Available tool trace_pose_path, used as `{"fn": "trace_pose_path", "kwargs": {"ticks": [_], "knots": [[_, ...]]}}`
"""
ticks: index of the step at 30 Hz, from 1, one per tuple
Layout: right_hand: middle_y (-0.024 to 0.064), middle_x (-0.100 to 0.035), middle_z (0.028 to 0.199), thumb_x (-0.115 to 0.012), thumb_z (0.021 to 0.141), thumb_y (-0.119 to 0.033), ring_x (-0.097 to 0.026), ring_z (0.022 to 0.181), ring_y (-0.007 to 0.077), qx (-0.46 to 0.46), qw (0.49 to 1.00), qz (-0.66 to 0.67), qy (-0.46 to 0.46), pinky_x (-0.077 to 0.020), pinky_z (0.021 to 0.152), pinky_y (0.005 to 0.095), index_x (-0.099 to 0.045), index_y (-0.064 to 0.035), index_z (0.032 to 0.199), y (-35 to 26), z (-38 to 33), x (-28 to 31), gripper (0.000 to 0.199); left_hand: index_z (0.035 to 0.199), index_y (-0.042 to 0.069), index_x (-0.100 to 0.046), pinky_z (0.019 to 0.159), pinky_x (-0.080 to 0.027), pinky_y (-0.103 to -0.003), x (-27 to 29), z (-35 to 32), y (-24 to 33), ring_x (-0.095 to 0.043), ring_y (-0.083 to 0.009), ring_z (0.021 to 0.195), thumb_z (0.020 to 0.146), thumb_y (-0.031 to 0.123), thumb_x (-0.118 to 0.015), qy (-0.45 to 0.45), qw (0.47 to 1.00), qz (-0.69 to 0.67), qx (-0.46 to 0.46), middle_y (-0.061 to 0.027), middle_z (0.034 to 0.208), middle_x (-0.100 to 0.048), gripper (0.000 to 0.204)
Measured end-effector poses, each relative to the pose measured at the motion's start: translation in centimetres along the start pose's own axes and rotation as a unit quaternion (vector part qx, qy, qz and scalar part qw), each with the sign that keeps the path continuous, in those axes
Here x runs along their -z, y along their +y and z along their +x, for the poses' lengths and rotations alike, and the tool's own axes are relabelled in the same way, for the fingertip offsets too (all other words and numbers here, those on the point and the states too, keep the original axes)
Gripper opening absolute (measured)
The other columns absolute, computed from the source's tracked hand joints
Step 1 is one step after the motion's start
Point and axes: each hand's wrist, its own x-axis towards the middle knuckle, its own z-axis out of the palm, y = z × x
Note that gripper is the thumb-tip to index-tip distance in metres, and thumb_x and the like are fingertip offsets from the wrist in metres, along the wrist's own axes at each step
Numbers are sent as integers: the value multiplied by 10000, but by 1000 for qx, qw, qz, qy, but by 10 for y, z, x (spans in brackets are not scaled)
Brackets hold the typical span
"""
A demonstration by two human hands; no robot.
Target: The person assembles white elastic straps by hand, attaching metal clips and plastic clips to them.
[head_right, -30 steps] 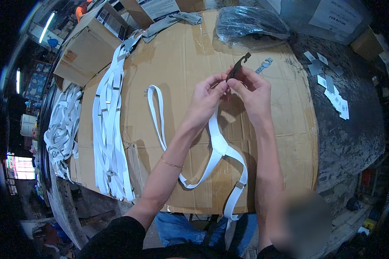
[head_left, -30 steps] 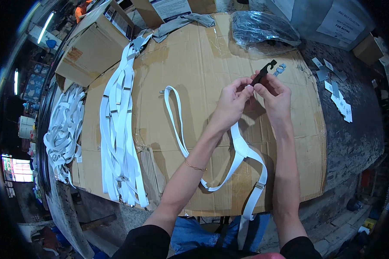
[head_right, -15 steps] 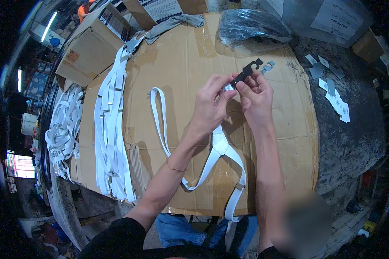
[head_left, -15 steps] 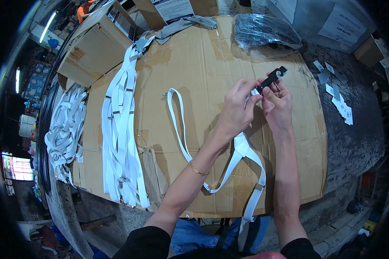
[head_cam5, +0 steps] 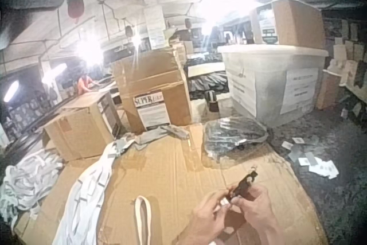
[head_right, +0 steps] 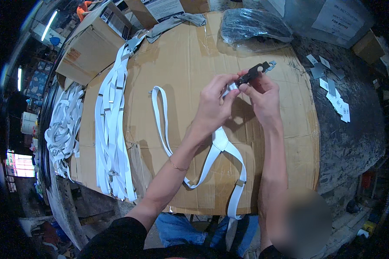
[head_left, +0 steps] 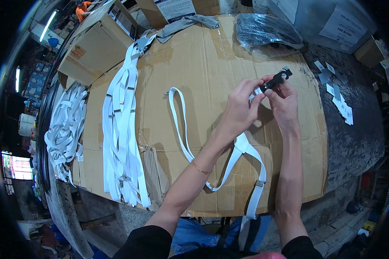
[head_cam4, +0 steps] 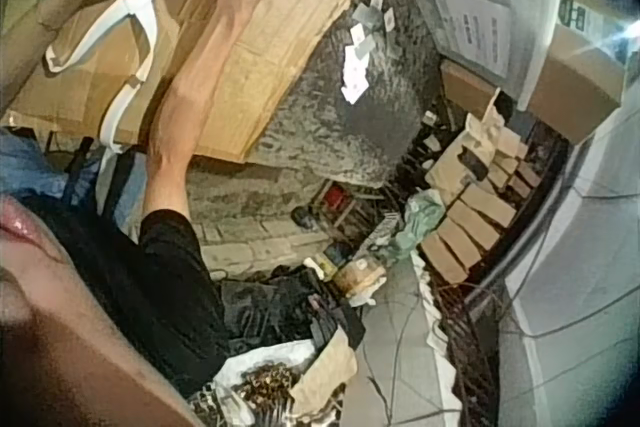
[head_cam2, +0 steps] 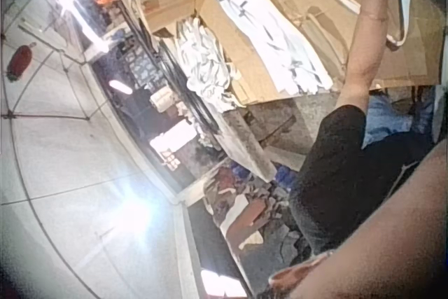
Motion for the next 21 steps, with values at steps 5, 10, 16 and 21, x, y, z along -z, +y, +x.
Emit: {"fn": "trace_pose_path", "kwargs": {"ticks": [5,10,16,21], "knots": [[79,-631,979,-669,752,80,-600,901,144,-19,999,42,19,-479,803,249,-592,19,1033,7,0,6,297,1071,-34,-556,665,-475,-306,0,1,-2,-585,-241,795,802,-9,-591,9,999,40,-30,-147,948,-589,273],[77,-630,962,-683,745,70,-600,888,141,22,995,94,-16,-473,770,234,-593,17,1018,7,0,2,292,1061,-39,-555,688,-470,-290,6,3,-3,-572,-213,799,809,20,-587,-32,999,-12,2,-143,938,-579,261],[61,-630,941,-715,755,-9,-595,887,137,-18,1000,-7,1,-465,780,238,-598,13,967,-1,0,4,244,1030,-33,-558,648,-439,-272,8,1,-2,-523,-159,754,798,33,-572,-32,998,-36,37,-116,890,-560,242],[53,-629,933,-722,762,-49,-589,872,130,41,999,-18,-16,-461,787,245,-599,9,959,5,1,-1,240,1023,-24,-551,666,-429,-281,10,1,1,-518,-163,749,791,45,-568,-26,999,-17,45,-116,861,-562,243]]}}
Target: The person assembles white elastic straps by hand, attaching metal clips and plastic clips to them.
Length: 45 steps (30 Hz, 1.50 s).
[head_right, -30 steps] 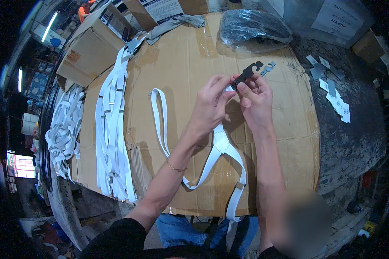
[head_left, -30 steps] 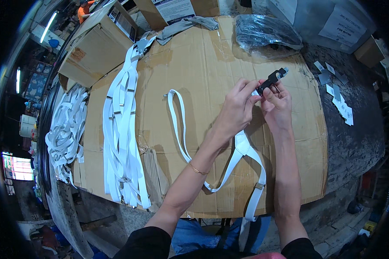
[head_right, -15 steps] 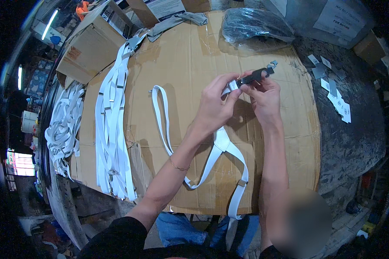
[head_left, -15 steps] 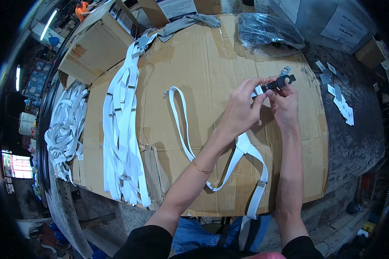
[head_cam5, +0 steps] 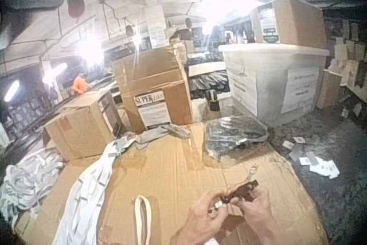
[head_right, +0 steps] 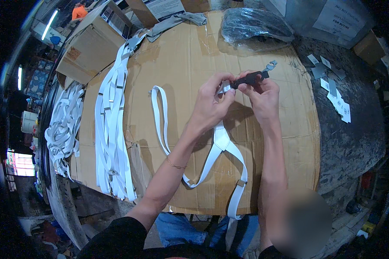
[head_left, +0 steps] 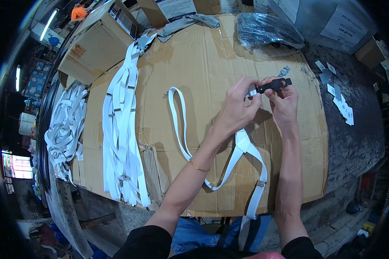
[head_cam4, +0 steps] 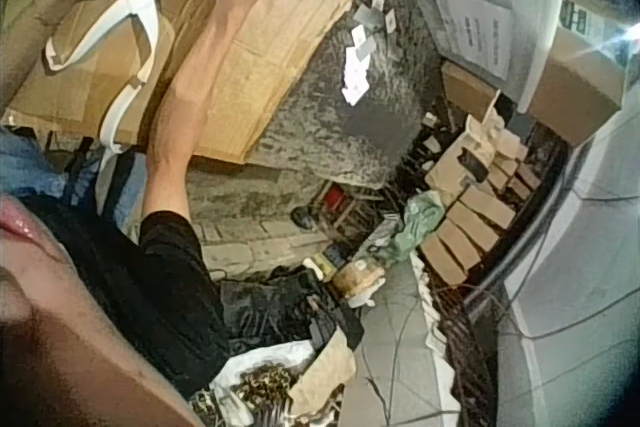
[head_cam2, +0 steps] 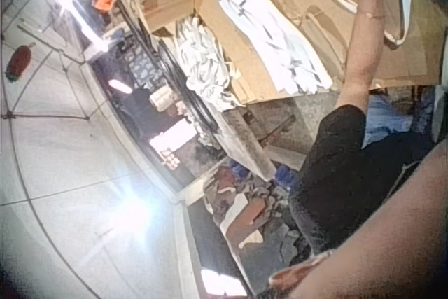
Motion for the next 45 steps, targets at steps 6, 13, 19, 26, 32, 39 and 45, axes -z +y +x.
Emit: {"fn": "trace_pose_path", "kwargs": {"ticks": [6,13,19,26,32,39,45], "knots": [[56,-626,936,-718,765,-42,-582,875,129,-27,999,27,18,-453,811,253,-597,0,961,-1,-1,-5,235,1023,-19,-541,688,-426,-287,1,1,-3,-512,-160,748,792,43,-558,4,1000,-13,-6,-105,842,-564,240],[52,-629,963,-726,751,-28,-583,899,120,-13,999,-40,25,-466,822,253,-623,-1,1002,-5,-1,0,273,1008,-29,-576,707,-432,-268,-3,2,-2,-527,-132,779,871,82,-554,-13,998,-34,55,-86,864,-589,177],[46,-637,935,-691,753,40,-607,877,118,-63,993,-87,45,-521,776,249,-636,14,987,3,1,10,242,979,-28,-598,722,-470,-324,-14,2,-9,-603,-262,821,860,39,-545,49,999,-9,-7,-148,888,-596,147],[43,-634,896,-616,781,91,-611,822,108,-3,998,-65,6,-532,768,250,-630,29,945,1,1,-4,177,952,-41,-598,735,-454,-317,-11,1,-11,-586,-258,819,850,10,-552,62,997,20,-33,-137,891,-583,122],[43,-627,875,-623,800,59,-594,811,91,13,999,-29,-30,-524,733,240,-630,27,925,5,4,-1,129,952,-42,-594,718,-454,-316,-10,1,-12,-584,-244,811,853,14,-552,62,996,37,-54,-134,894,-584,121],[28,-626,867,-685,778,-3,-589,798,104,-21,995,-98,11,-489,742,231,-641,26,905,4,6,-5,138,988,-31,-606,704,-463,-305,-8,1,-16,-582,-182,809,894,61,-528,58,996,-2,63,-105,894,-597,153],[71,-648,879,-624,803,34,-627,810,126,-31,985,-166,31,-510,744,243,-625,72,945,-5,3,-16,147,1027,-41,-598,760,-452,-260,-4,6,-20,-570,-122,844,925,109,-510,44,984,-123,119,-89,895,-626,202]]}}
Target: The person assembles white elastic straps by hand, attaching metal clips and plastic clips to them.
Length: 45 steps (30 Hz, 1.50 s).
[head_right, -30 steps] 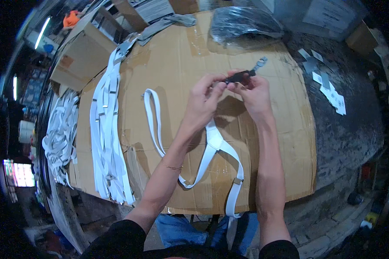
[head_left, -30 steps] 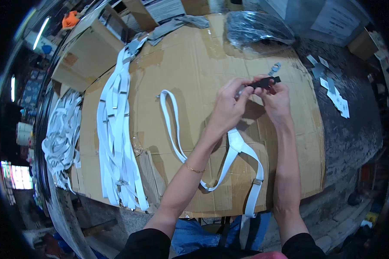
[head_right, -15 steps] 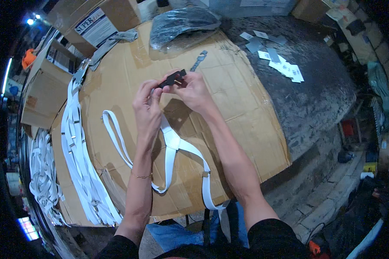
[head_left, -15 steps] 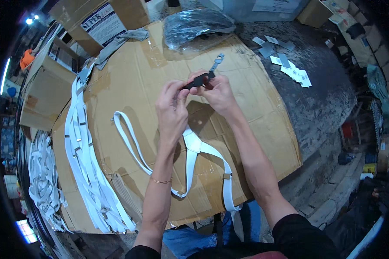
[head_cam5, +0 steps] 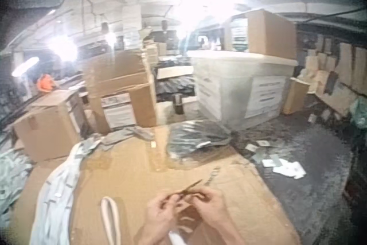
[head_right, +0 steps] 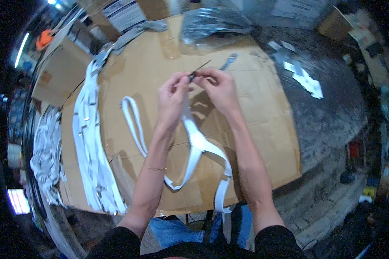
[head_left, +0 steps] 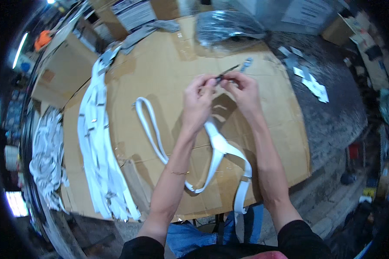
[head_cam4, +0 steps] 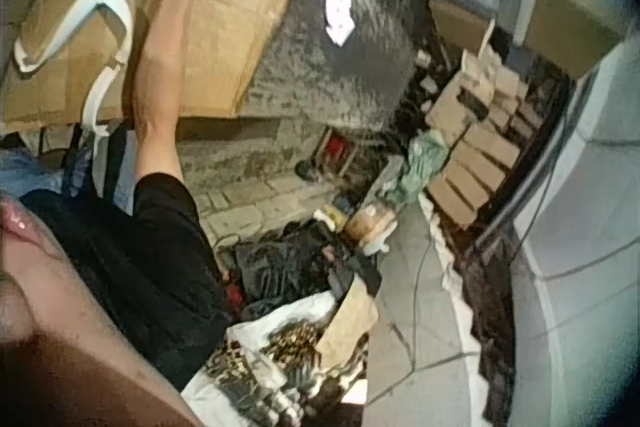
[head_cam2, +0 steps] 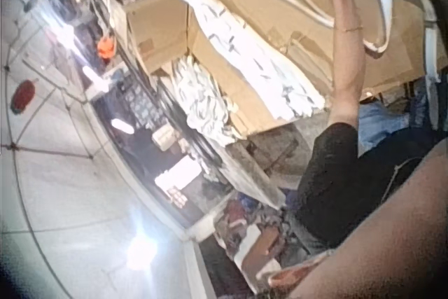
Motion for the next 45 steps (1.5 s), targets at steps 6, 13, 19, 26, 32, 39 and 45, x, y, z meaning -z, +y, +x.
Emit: {"fn": "trace_pose_path", "kwargs": {"ticks": [6,13,19,26,32,39,45], "knots": [[37,-625,913,-672,746,52,-582,796,94,36,997,34,65,-483,719,233,-630,27,990,1,-11,-33,249,1002,-4,-542,816,-494,-344,8,0,-5,-586,-208,883,931,164,-505,-15,852,-485,197,-117,946,-602,186],[67,-597,866,-698,696,24,-575,772,148,139,976,-128,105,-478,709,263,-637,-5,969,7,-11,-37,282,1050,-11,-536,896,-464,-353,6,-2,-12,-570,-219,920,923,157,-505,-20,840,-508,188,-121,970,-592,213],[111,-594,888,-702,684,-15,-576,772,222,152,952,-234,128,-473,695,327,-629,-4,939,0,-13,-38,266,1031,-1,-563,886,-473,-342,6,-1,-13,-575,-203,907,914,152,-519,-9,843,-487,229,-110,973,-603,197],[128,-591,889,-656,713,-6,-579,782,262,275,878,-355,164,-478,693,356,-616,21,956,-6,-13,-39,247,1058,-20,-582,795,-502,-307,7,-3,2,-588,-165,870,908,129,-529,-10,892,-397,216,-96,969,-621,218],[134,-626,898,-661,732,-21,-627,806,258,140,945,-249,159,-502,718,328,-618,38,1012,-2,-14,-35,290,1055,-33,-622,705,-515,-266,1,-4,7,-595,-124,844,884,87,-573,24,944,-274,183,-74,932,-644,214],[114,-638,1015,-621,825,1,-609,921,138,-38,993,61,91,-506,810,261,-584,85,1113,-3,-8,-20,302,1042,-6,-644,646,-515,-245,13,2,2,-617,-112,792,855,83,-631,-23,975,-188,112,-69,932,-661,207],[111,-638,1014,-630,813,14,-611,914,147,-43,996,54,63,-507,807,263,-593,81,1108,-3,-8,-18,304,989,-6,-657,652,-525,-259,20,2,7,-620,-119,778,848,94,-644,-30,972,-202,117,-72,878,-666,173]]}}
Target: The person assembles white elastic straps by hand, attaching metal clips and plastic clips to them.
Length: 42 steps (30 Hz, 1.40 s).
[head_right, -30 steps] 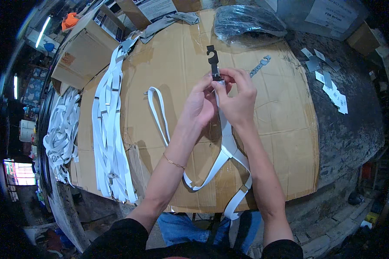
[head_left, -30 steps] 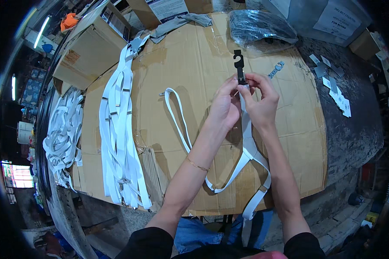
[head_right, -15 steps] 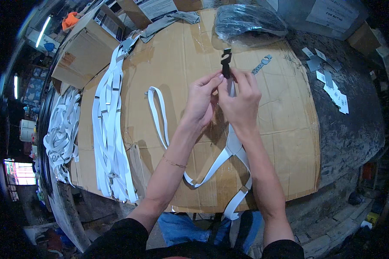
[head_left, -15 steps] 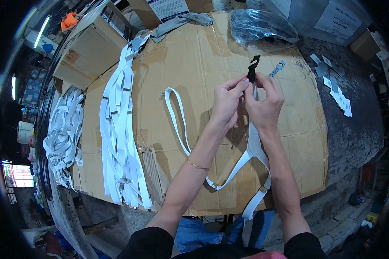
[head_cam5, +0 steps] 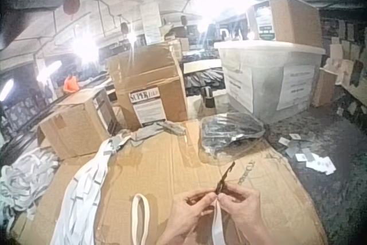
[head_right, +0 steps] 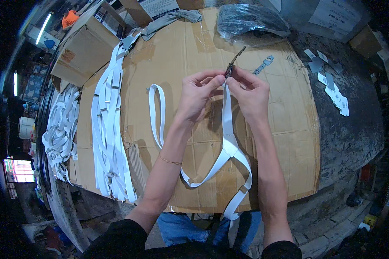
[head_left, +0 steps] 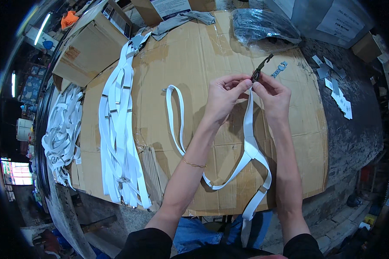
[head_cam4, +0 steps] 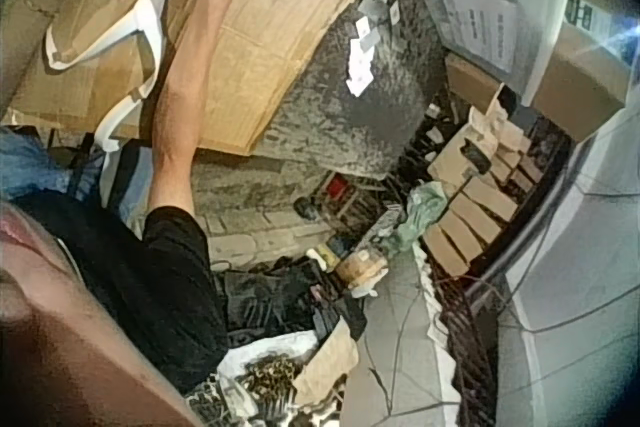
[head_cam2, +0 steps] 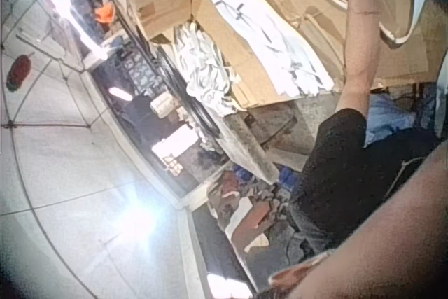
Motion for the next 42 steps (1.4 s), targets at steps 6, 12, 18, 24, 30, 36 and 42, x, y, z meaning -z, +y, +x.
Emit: {"fn": "trace_pose_path", "kwargs": {"ticks": [6,12,18,24,30,36,42], "knots": [[101,-643,991,-634,807,20,-606,918,146,-1,1000,-2,-26,-517,780,276,-601,78,1096,-2,-3,-2,297,949,-13,-642,685,-537,-279,1,-2,5,-620,-124,778,851,103,-642,6,1000,18,-10,-69,874,-654,152],[98,-642,1007,-635,821,-6,-603,919,137,-24,998,5,-60,-506,794,266,-610,67,1092,-4,-2,5,283,986,0,-630,684,-533,-277,-2,-1,-1,-614,-115,785,857,108,-639,-16,999,11,-36,-56,900,-643,169],[98,-645,989,-630,843,-38,-602,900,126,14,999,-5,-32,-486,790,235,-610,64,1094,-1,0,0,272,1044,-16,-632,656,-537,-251,-3,2,-5,-620,-102,746,856,64,-625,0,999,-27,-46,-65,867,-656,205],[69,-628,918,-631,846,-45,-593,844,104,64,997,-35,17,-480,760,229,-623,69,964,-5,-8,-13,164,1079,-35,-619,693,-543,-261,0,3,-9,-628,-115,780,839,10,-623,-7,998,-54,-40,-82,904,-660,244],[83,-607,869,-633,814,-11,-590,820,145,125,986,-107,22,-471,751,264,-619,55,958,3,-6,-13,159,1035,-43,-638,723,-534,-250,3,4,-14,-626,-117,801,829,-21,-619,-3,997,-61,-38,-87,925,-659,208],[83,-603,865,-597,839,-18,-584,802,144,165,975,-137,50,-465,717,257,-616,50,956,5,-10,-19,136,953,-54,-667,720,-520,-232,2,3,-7,-621,-115,793,819,-60,-595,6,992,63,-109,-95,911,-657,152],[51,-596,867,-590,860,-39,-556,783,105,133,985,-88,60,-448,683,234,-624,36,972,4,-15,-27,139,945,-68,-661,762,-532,-246,6,2,-4,-627,-141,824,800,-116,-569,16,983,103,-154,-111,901,-647,179]]}}
